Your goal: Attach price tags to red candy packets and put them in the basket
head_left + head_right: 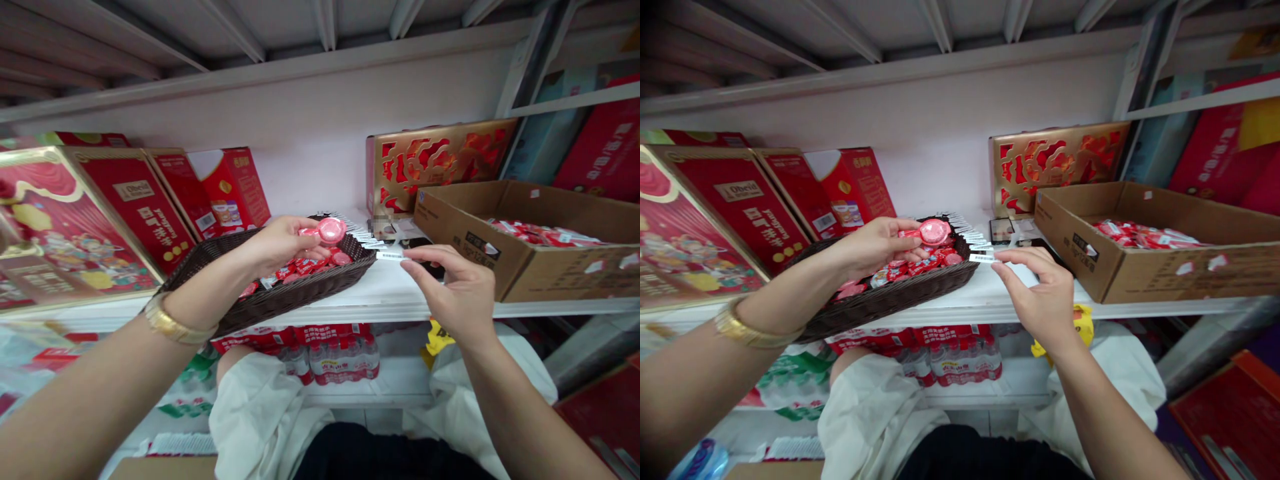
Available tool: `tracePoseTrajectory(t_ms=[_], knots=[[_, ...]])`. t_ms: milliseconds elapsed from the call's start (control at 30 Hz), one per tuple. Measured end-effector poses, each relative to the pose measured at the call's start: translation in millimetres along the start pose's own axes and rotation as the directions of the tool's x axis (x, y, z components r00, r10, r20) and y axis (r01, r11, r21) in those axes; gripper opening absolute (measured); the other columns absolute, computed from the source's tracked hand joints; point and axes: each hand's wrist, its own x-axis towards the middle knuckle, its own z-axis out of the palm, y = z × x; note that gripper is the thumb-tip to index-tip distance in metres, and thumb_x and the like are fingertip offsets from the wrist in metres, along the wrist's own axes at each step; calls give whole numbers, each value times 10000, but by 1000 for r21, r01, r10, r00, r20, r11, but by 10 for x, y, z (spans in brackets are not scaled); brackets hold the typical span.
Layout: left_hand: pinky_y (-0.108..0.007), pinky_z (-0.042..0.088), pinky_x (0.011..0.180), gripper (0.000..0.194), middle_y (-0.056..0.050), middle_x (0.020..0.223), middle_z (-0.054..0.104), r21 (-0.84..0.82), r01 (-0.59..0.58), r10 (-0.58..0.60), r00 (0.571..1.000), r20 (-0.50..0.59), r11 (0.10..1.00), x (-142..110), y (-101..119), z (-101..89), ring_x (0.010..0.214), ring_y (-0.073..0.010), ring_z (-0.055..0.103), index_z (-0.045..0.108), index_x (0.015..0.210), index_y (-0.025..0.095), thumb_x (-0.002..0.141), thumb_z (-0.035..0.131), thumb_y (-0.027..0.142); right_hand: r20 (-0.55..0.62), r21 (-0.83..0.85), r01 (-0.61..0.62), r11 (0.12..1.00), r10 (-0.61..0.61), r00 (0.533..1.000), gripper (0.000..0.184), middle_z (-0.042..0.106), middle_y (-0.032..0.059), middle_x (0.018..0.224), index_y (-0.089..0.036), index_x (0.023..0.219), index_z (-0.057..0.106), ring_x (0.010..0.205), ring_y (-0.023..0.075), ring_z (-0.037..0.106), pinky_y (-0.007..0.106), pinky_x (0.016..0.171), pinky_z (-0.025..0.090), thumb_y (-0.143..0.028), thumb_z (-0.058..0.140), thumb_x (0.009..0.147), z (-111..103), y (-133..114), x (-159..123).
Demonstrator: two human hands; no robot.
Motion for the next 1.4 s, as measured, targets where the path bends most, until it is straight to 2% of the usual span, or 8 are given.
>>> tracePoseTrajectory(t_ms=[100,200,333,833,1067,1200,1300,1400], knots=[[-260,566,730,323,-117,923,764,-529,8,35,997,71,848,-402,7,299,793,-175,729,741,1055,136,732,728,124,-67,78,-52,996,57,996,29,750,24,832,-245,833,750,759,190,675,347,718,545,-243,732,810,-97,-114,-97],[-278,583,769,429,-119,997,768,-684,70,31,991,134,726,-715,-88,637,837,-201,749,716,1163,163,737,770,161,-76,152,-64,986,76,994,50,740,25,828,-257,834,753,765,193,668,355,718,549,-220,740,803,-184,-183,-199],[-260,583,777,442,-118,1062,766,-760,118,17,986,167,639,-904,-235,961,855,-200,756,706,1198,190,762,778,214,3,178,-73,981,74,997,124,731,21,848,-269,877,755,760,191,653,365,722,545,-171,731,806,-254,-202,-328],[-237,582,637,510,-120,871,785,-767,61,-57,998,31,638,-938,-331,1240,720,-207,759,680,1153,111,731,809,367,177,54,129,990,-137,975,163,747,23,819,-277,894,753,794,203,652,382,732,522,-142,726,808,-179,-190,-488],[-214,563,542,443,-67,715,758,-729,40,-107,993,-46,683,-875,-381,1319,578,-171,722,648,1040,110,727,789,389,210,-33,209,977,-197,958,152,711,53,962,-266,905,755,868,203,623,374,771,489,-145,710,822,-201,-168,-510],[-204,559,524,377,-32,660,730,-688,-15,-68,993,-94,725,-868,-405,1359,527,-142,692,638,1021,117,764,747,369,242,-17,87,996,-80,967,212,623,86,1153,-252,1046,709,1032,228,585,371,854,468,-221,701,836,-220,-173,-561],[-205,564,531,313,-26,674,725,-625,-85,-19,987,-159,776,-881,-394,1391,524,-136,687,640,1022,122,799,702,333,255,76,-128,989,104,961,310,642,52,1032,-253,1176,615,956,197,598,335,827,466,-236,651,868,-187,-166,-625],[-196,564,536,255,-22,680,724,-570,-112,-8,979,-203,814,-902,-370,1426,530,-129,684,656,996,125,792,689,275,283,148,-286,947,237,929,294,640,10,886,-245,1153,600,807,161,587,291,737,463,-241,644,862,-125,-161,-677]])
